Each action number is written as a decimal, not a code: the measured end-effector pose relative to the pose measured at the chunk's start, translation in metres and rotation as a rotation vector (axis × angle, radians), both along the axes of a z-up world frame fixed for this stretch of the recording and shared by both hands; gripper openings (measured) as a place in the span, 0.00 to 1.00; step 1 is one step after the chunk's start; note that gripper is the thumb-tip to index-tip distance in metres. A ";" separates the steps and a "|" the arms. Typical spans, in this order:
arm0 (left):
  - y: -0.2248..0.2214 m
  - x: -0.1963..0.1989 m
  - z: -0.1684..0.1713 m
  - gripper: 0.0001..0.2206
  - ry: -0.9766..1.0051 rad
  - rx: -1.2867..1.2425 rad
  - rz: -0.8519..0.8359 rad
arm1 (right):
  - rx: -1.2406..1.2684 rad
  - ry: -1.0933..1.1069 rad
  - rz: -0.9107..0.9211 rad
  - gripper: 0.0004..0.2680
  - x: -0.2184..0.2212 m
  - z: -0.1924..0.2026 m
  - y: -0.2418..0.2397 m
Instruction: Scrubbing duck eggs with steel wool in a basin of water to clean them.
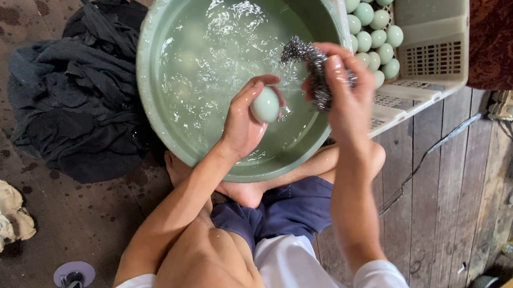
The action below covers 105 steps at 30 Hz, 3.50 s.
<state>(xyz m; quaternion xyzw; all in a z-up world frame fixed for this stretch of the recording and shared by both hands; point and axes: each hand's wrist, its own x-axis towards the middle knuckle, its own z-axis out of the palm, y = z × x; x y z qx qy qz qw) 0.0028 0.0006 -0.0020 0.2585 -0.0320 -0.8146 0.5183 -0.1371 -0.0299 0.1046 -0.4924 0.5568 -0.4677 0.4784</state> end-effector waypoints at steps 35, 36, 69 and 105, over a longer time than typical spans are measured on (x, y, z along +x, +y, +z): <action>-0.001 -0.011 -0.048 0.09 -0.345 0.445 0.351 | -0.377 0.277 -0.165 0.06 0.065 -0.092 0.027; -0.003 -0.008 -0.043 0.09 -0.390 0.502 0.380 | -0.313 0.324 -0.135 0.06 0.062 -0.089 0.028; -0.061 0.031 -0.084 0.37 -2.125 -0.541 -1.268 | 0.661 1.518 -0.206 0.22 -0.439 -0.220 -0.124; -0.029 0.000 0.000 0.18 -0.346 -0.231 -0.136 | -0.262 0.446 -0.243 0.07 -0.127 -0.064 0.067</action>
